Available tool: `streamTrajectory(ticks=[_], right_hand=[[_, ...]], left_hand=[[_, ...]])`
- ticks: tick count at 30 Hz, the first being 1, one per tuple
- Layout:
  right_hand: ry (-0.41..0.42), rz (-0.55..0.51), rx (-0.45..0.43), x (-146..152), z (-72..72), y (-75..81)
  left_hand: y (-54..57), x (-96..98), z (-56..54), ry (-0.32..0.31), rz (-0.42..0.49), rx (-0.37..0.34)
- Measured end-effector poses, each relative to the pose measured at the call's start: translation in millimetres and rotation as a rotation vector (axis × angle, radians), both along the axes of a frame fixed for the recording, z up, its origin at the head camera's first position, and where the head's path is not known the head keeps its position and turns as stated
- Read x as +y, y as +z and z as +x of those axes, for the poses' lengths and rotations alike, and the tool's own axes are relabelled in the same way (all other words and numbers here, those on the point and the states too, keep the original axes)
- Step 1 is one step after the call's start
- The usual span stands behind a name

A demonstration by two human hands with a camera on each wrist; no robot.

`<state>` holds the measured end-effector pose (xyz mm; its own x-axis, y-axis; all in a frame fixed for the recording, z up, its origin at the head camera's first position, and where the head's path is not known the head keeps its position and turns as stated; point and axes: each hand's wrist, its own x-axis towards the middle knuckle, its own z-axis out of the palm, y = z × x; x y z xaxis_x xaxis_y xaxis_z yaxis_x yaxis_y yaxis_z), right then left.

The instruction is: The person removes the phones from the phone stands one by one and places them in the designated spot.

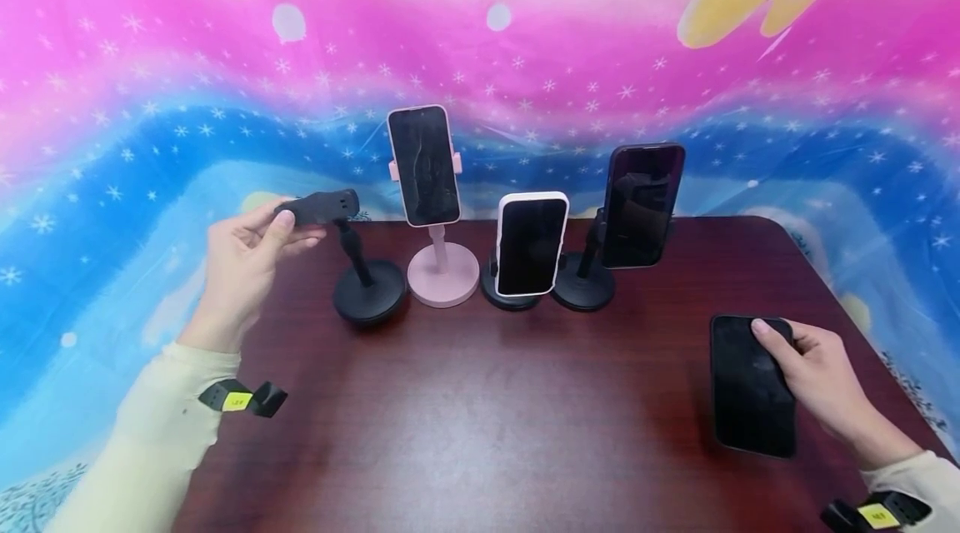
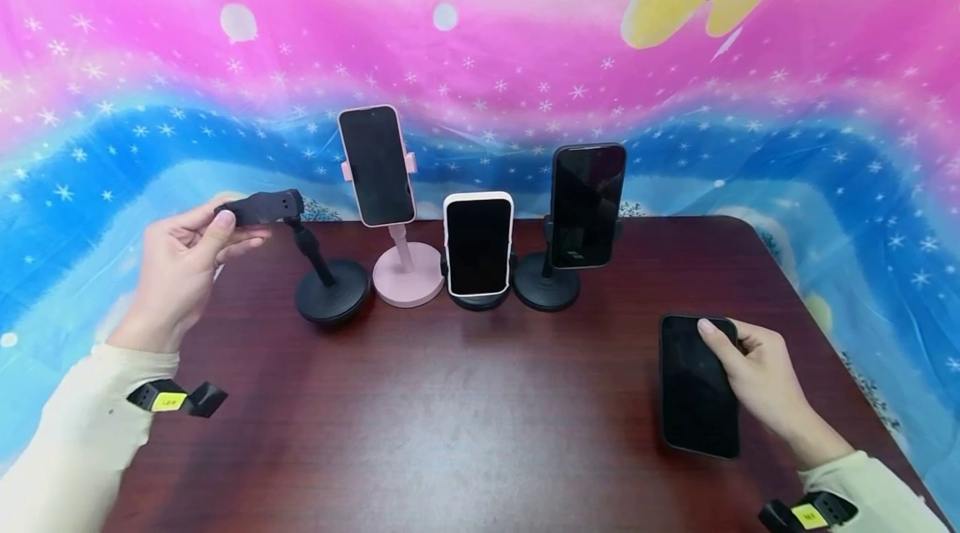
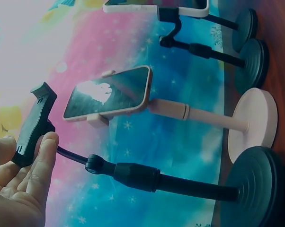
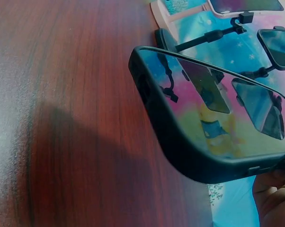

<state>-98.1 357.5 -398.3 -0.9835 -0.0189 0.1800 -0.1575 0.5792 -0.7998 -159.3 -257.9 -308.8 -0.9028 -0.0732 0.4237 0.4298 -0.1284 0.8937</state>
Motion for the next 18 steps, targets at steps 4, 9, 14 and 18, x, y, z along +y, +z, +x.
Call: streamTrajectory(ticks=[4, 9, 14, 18], right_hand=[[0.017, 0.013, -0.039, 3, 0.4, -2.6], [0.060, -0.020, -0.108, 11, -1.2, -7.7], [0.088, -0.016, -0.178, 20, -2.4, -14.3], [0.083, 0.010, -0.213, 25, -3.1, -18.7]], left_hand=[[-0.3, -3.4, -4.5, 0.001, 0.002, 0.000], [-1.1, -5.4, -11.8, 0.004, 0.014, 0.001], [-2.1, -7.8, -18.3, 0.002, 0.017, -0.007], [-4.8, -10.6, -23.2, -0.009, 0.021, -0.019]])
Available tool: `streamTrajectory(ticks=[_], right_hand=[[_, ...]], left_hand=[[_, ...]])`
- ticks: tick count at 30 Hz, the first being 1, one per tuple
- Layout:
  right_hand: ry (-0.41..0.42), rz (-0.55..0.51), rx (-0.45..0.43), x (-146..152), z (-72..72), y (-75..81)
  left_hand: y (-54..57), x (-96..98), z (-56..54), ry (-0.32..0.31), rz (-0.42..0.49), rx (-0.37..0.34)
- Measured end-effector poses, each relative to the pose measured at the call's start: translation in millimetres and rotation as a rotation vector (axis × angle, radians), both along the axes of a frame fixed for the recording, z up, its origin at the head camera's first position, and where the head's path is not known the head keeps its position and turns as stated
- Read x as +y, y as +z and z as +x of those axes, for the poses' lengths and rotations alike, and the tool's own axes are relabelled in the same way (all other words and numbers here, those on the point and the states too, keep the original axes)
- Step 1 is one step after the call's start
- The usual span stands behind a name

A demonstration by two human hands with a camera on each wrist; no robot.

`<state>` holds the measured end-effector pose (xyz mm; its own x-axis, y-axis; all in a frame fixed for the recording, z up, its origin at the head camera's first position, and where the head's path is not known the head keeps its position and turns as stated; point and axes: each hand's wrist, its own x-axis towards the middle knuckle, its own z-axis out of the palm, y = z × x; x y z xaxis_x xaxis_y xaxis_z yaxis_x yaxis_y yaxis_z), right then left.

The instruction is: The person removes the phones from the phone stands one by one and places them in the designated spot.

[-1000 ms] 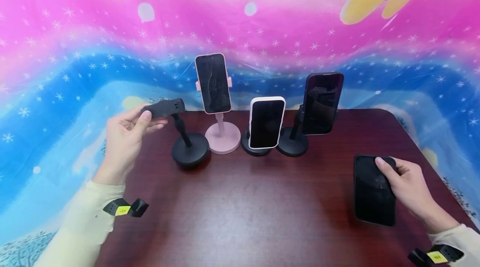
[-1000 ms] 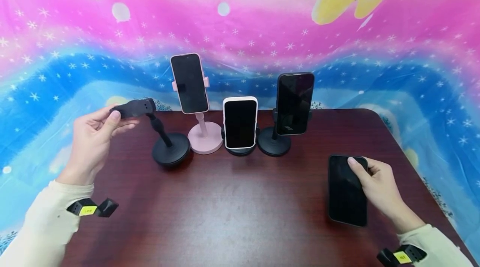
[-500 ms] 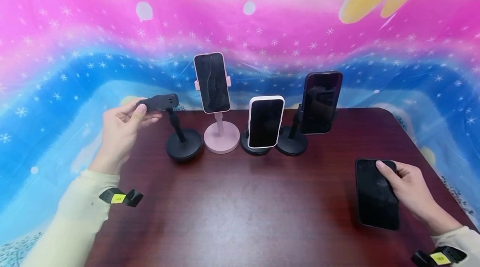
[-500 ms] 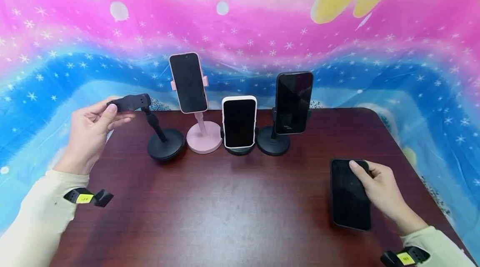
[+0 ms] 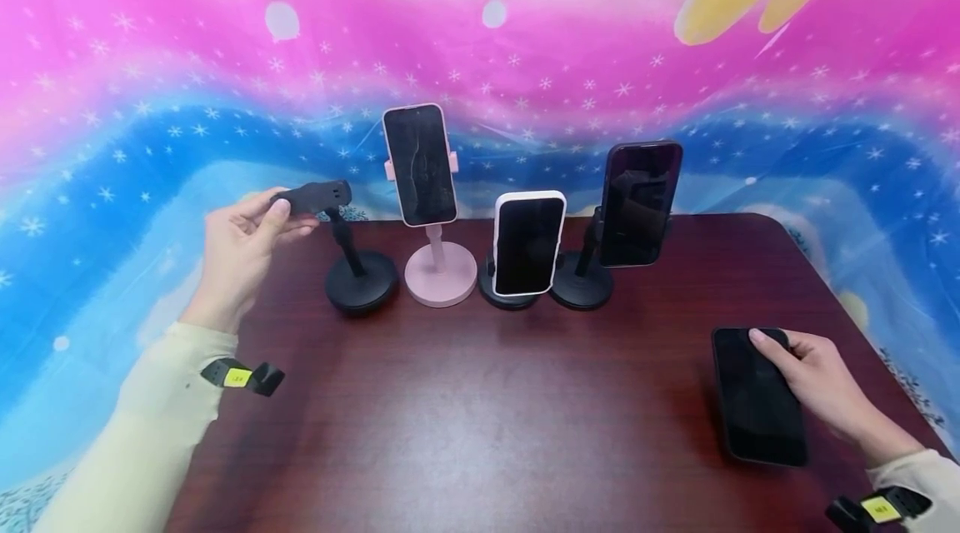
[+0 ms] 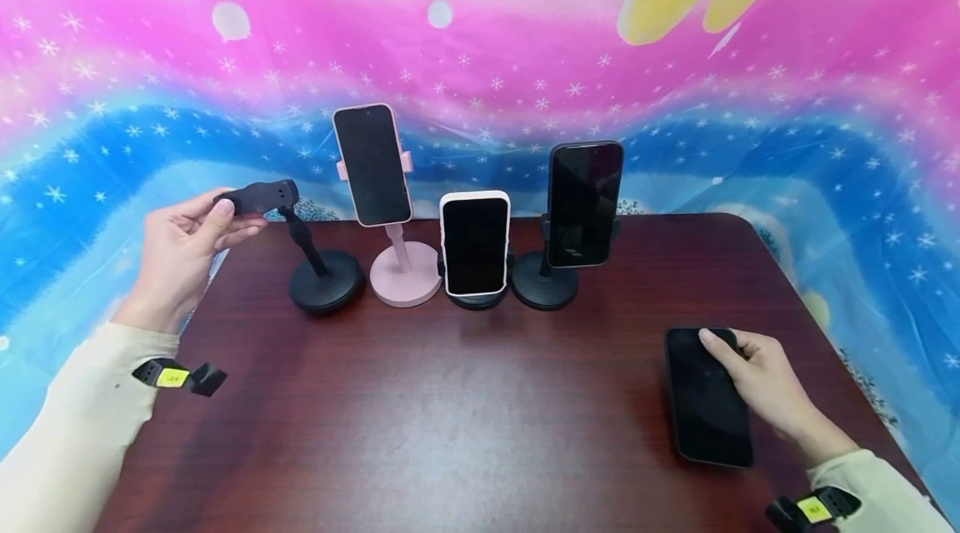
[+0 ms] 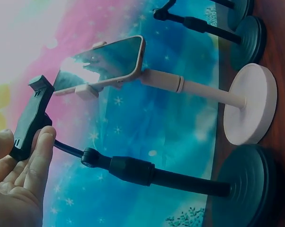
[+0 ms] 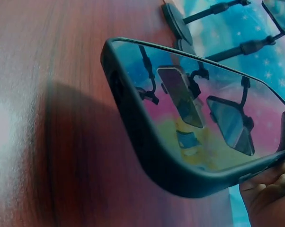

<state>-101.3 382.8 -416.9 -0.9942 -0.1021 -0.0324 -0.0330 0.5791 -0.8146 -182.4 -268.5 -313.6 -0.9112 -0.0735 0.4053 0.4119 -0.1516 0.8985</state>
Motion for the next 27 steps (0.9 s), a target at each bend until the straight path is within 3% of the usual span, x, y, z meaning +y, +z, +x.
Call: streamTrajectory(ticks=[14, 27], right_hand=[[0.000, 0.015, -0.165, 11, 0.1, -11.0], [0.027, 0.034, -0.286, 25, 1.9, -19.3]], left_hand=[[-9.5, -9.5, -14.8, -0.034, -0.001, -0.024], [-19.2, -14.2, -20.2, -0.049, 0.001, -0.030]])
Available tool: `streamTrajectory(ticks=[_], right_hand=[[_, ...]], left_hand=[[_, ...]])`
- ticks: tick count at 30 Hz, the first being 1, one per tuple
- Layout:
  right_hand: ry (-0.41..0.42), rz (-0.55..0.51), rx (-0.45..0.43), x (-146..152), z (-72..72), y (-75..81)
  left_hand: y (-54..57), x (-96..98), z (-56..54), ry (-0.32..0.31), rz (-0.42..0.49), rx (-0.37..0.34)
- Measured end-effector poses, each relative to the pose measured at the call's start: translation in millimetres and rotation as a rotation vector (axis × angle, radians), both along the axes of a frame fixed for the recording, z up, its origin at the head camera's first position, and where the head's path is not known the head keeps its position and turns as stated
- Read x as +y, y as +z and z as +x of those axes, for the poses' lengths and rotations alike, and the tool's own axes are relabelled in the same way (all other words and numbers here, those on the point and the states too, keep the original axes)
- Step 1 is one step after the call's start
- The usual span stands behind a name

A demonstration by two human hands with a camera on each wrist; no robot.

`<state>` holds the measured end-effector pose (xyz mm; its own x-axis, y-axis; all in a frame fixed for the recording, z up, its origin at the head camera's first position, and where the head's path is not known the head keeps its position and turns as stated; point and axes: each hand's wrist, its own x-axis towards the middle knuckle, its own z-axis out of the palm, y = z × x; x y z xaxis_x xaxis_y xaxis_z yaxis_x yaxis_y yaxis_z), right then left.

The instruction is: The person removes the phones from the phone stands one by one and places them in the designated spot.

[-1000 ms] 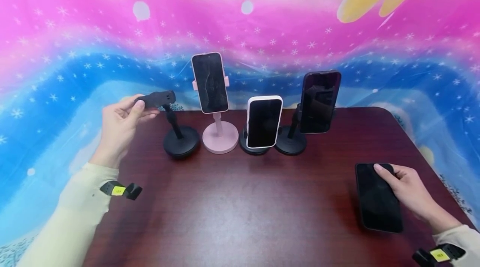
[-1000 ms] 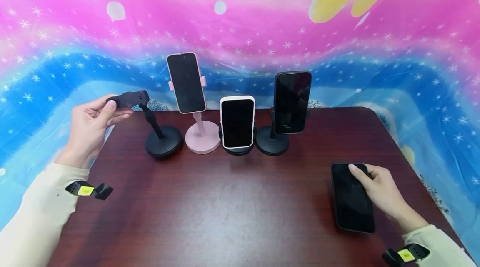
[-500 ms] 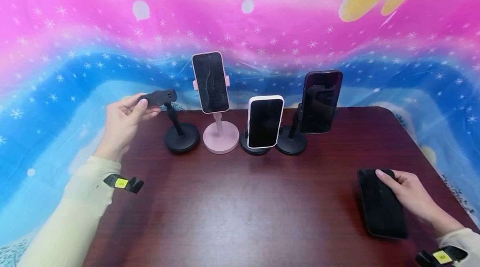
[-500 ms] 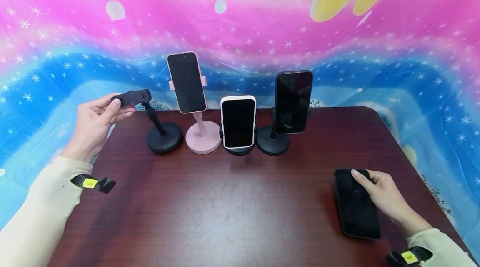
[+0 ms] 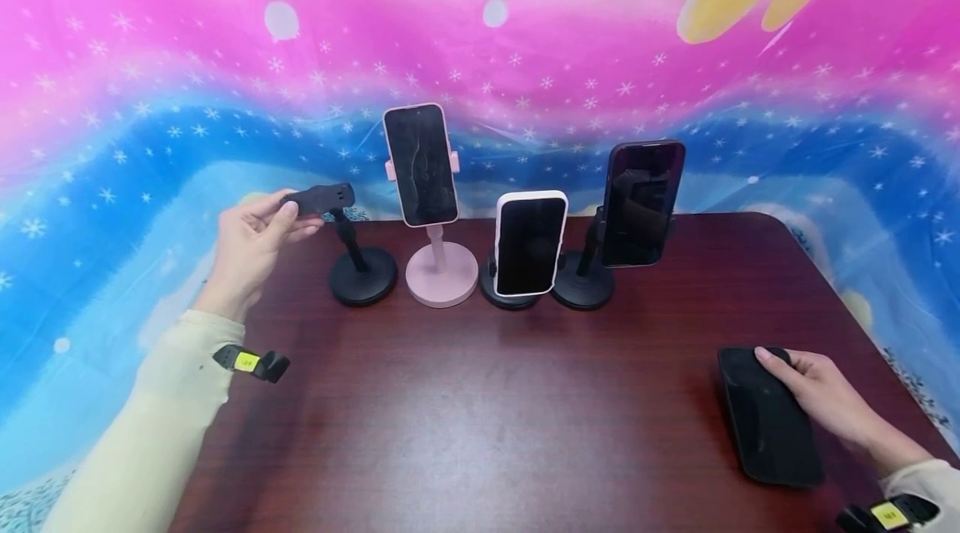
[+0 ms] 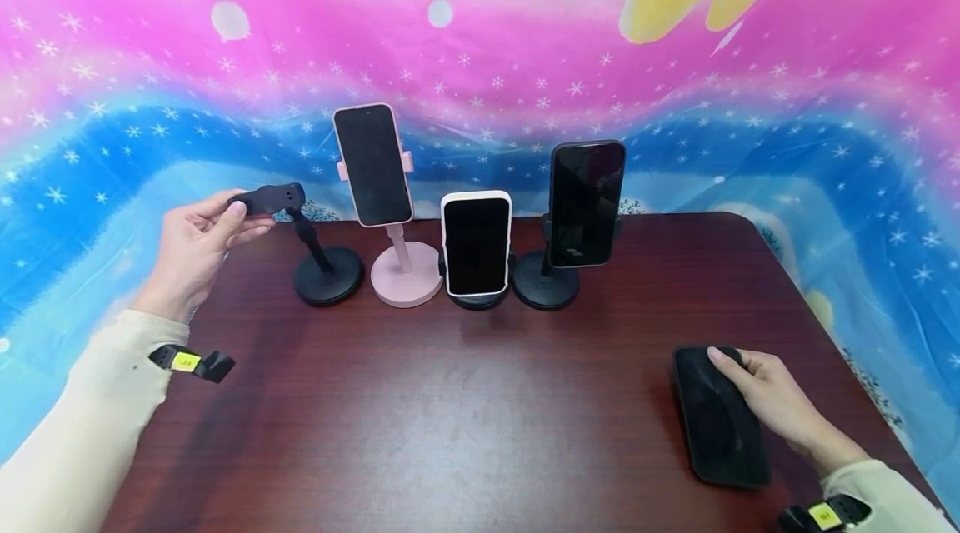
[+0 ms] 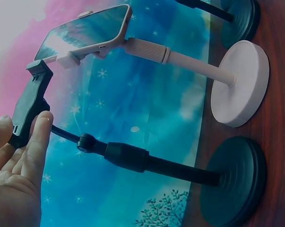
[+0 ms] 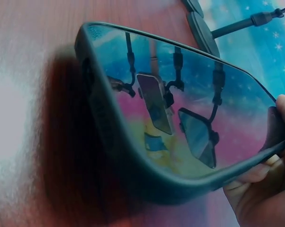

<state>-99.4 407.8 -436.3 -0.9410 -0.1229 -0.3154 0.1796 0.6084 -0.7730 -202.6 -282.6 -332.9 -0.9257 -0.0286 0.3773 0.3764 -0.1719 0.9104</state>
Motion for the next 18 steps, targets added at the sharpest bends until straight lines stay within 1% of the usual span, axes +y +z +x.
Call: streamTrajectory(ticks=[11, 13, 18], right_hand=[[0.056, 0.018, -0.106, 19, -3.4, -3.9], [0.068, 0.011, -0.107, 23, -3.6, -5.2], [0.052, 0.037, -0.069, 31, -2.2, -8.7]], left_hand=[[-2.4, -3.2, -1.8, -0.014, 0.001, -0.016], [-2.8, -4.2, -1.6, -0.011, 0.000, -0.015], [-2.7, -5.7, -2.3, -0.013, -0.012, -0.017]])
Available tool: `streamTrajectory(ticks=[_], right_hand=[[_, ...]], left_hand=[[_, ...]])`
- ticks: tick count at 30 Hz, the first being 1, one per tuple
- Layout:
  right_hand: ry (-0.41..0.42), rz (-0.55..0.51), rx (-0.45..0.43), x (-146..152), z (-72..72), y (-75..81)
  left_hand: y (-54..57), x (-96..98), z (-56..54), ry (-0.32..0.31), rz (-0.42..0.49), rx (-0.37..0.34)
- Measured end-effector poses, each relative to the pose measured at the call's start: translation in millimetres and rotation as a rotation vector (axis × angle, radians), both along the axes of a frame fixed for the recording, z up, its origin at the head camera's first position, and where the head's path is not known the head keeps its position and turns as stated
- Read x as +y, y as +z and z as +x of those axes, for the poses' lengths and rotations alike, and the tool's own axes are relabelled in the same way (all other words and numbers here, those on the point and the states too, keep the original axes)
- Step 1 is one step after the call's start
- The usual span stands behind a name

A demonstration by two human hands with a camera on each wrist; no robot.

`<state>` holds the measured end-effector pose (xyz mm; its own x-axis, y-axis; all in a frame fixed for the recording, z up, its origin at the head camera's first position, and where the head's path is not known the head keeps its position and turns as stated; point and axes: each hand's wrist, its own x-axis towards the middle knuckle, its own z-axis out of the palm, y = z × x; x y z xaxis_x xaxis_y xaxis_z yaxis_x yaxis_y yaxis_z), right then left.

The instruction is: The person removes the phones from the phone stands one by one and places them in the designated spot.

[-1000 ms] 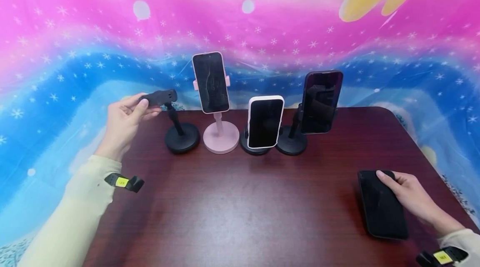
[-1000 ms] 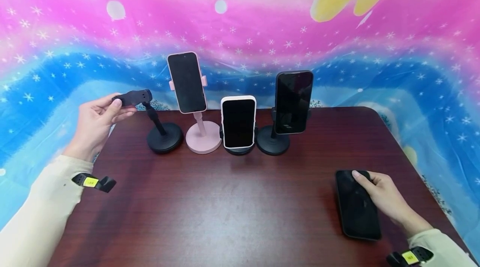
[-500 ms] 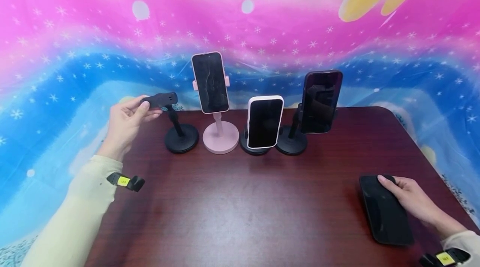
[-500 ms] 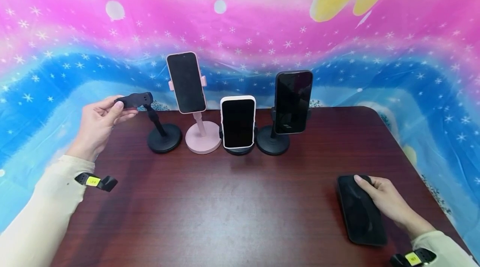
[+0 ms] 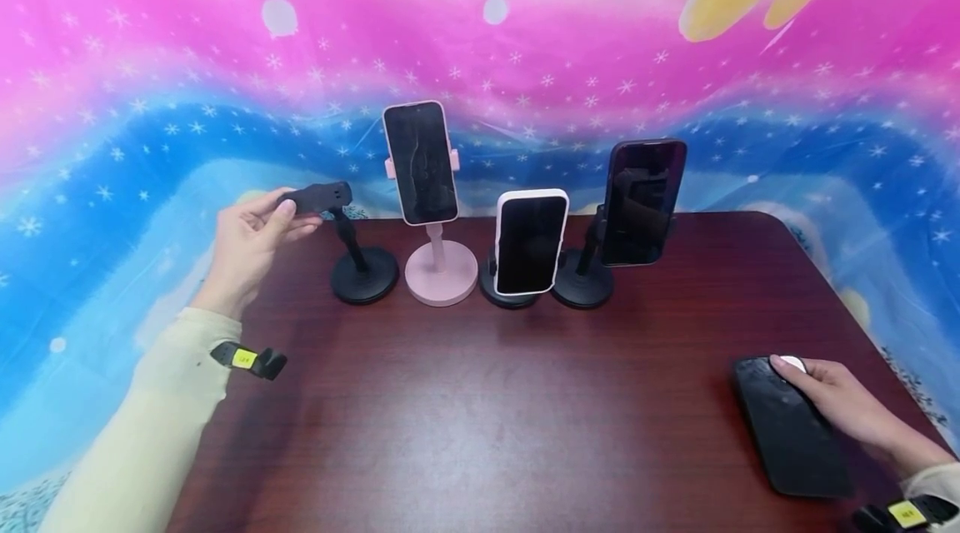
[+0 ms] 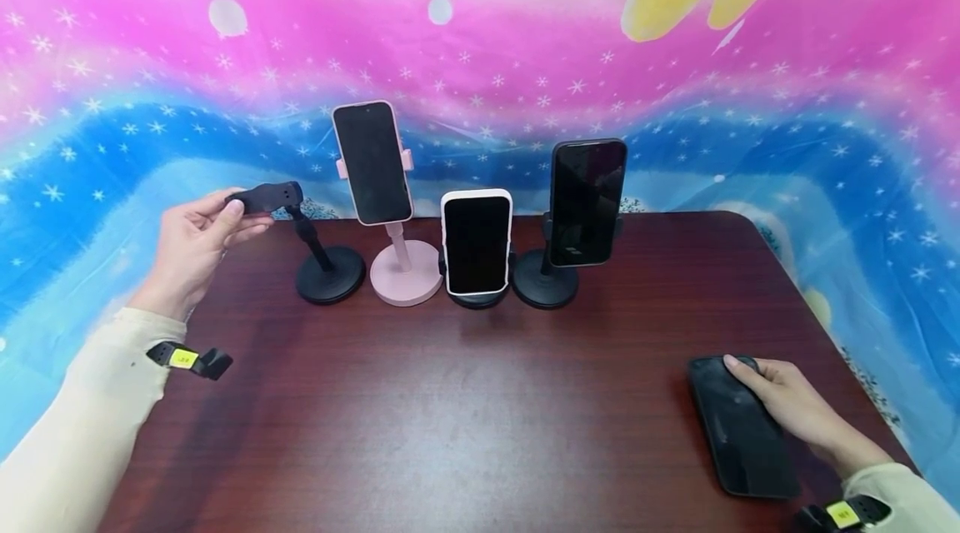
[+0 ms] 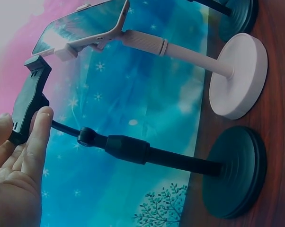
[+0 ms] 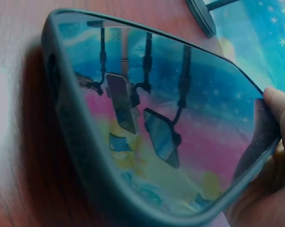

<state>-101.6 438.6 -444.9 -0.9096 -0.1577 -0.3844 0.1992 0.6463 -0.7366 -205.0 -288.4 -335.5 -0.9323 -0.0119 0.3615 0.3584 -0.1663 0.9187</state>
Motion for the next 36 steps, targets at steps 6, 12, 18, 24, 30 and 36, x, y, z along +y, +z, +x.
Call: streamTrajectory(ticks=[6, 12, 18, 24, 30, 36], right_hand=[[-0.036, 0.105, -0.042, 8, 0.9, -3.3], [-0.053, 0.209, -0.074, 14, 2.3, -5.1], [-0.060, 0.249, -0.071, 22, 1.7, -8.2], [-0.047, 0.269, -0.163, 31, -3.1, -8.0], [-0.083, 0.271, -0.256, 34, -6.3, -7.9], [-0.095, 0.303, -0.231, 37, -6.1, -10.3]], left_hand=[[1.4, -1.6, -0.7, -0.009, -0.015, -0.005], [3.7, -2.5, -0.6, -0.019, -0.030, -0.007], [5.5, -4.2, -1.1, -0.037, -0.040, -0.012], [6.3, -8.2, -2.8, -0.054, -0.058, -0.012], [6.9, -11.4, -3.8, -0.059, -0.098, -0.033], [7.3, -11.4, -2.8, -0.046, -0.139, -0.070]])
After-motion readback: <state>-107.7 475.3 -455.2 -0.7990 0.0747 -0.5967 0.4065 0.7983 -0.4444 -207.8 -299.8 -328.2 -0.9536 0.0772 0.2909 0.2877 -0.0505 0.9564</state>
